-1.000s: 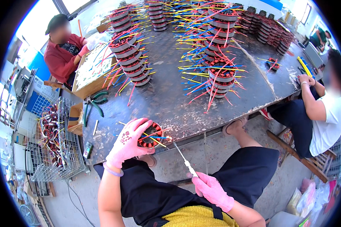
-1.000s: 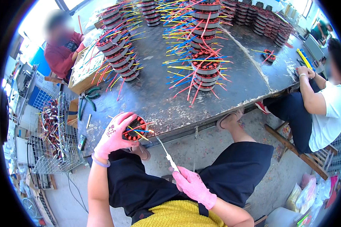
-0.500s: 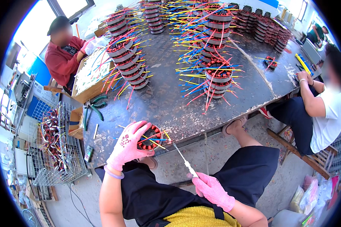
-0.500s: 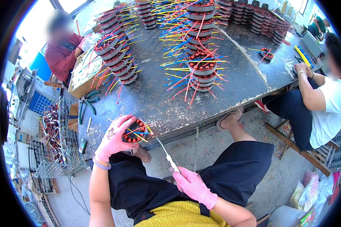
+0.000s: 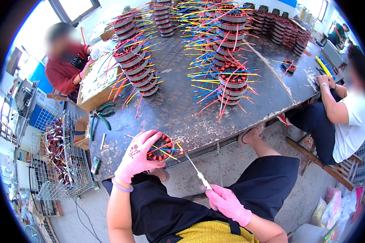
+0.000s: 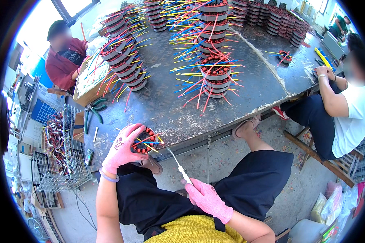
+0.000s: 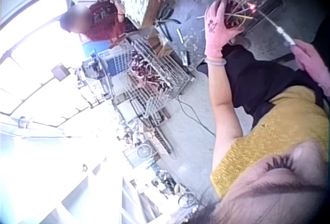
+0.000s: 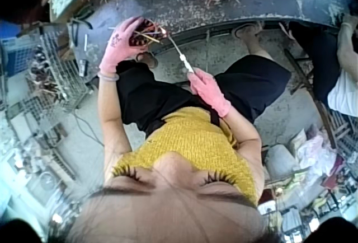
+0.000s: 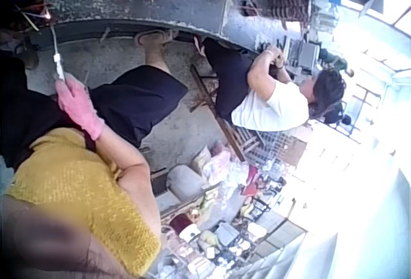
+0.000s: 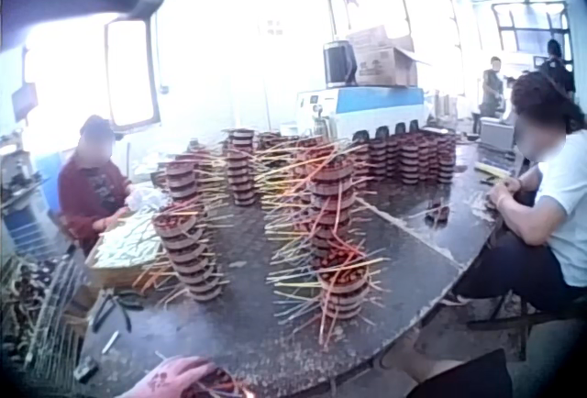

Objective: The person manipulates electrical stator components by trimming wires and stacking completed units on a workspace table.

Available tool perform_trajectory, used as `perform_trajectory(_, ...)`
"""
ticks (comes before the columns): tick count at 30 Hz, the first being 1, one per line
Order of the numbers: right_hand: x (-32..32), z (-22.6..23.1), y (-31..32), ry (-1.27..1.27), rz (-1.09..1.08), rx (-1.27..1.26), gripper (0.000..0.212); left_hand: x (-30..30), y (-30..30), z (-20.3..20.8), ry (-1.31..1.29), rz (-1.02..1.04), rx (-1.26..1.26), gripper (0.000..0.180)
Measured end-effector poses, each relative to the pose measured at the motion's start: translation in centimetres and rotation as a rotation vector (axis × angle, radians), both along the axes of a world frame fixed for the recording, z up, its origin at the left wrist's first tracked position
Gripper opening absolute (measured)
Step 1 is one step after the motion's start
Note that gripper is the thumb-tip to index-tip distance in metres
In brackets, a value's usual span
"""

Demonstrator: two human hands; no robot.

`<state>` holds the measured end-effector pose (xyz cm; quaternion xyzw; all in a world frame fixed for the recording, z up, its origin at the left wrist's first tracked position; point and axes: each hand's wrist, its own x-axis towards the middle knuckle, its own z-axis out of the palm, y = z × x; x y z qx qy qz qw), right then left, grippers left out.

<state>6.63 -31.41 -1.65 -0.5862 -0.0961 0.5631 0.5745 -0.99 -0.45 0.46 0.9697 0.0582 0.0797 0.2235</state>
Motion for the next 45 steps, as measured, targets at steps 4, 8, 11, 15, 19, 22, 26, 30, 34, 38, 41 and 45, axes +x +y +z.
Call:
perform_trajectory(4,0.0,0.0,0.0,-0.012,0.014,-0.011,0.035,0.1,-0.1,0.1,0.0,0.001,0.001,0.091)
perform_trajectory(8,0.2,0.6,0.1,-0.014,0.024,-0.015,0.035,0.0,-0.1,0.1,0.016,0.008,0.001,0.091)
perform_trajectory(11,0.2,0.6,0.1,-0.02,0.032,-0.018,0.035,0.0,-0.1,0.0,0.022,0.013,0.002,0.091)
perform_trajectory(15,0.1,-0.2,0.0,0.005,0.01,0.0,0.036,0.1,-0.1,0.1,0.023,0.015,0.003,0.091)
perform_trajectory(19,-0.1,-0.8,-0.1,-0.028,0.024,0.014,0.035,0.1,-0.1,0.1,0.027,0.008,0.002,0.091)
perform_trajectory(22,0.1,0.0,0.1,-0.031,0.029,-0.003,0.035,0.0,-0.1,0.0,0.029,0.017,-0.001,0.091)
perform_trajectory(26,0.1,0.1,0.1,-0.027,0.023,-0.006,0.035,0.1,-0.1,0.0,0.033,0.016,0.006,0.091)
perform_trajectory(30,0.0,-0.5,0.0,-0.044,0.035,0.002,0.036,0.0,-0.2,0.2,0.02,0.02,0.011,0.089)
perform_trajectory(34,0.0,-1.0,-0.1,-0.041,0.022,0.029,0.036,0.0,-0.1,0.2,0.023,0.016,0.012,0.091)
perform_trajectory(38,-0.1,-0.8,-0.1,-0.004,0.011,0.029,0.036,0.1,-0.1,0.0,0.04,0.02,0.011,0.092)
perform_trajectory(41,-0.1,0.1,0.2,0.025,-0.006,0.012,0.037,0.0,-0.1,-0.1,0.03,0.024,0.003,0.09)
perform_trajectory(45,-0.1,-0.3,0.0,-0.012,0.012,-0.005,0.037,0.0,-0.1,-0.1,0.036,0.033,0.004,0.089)
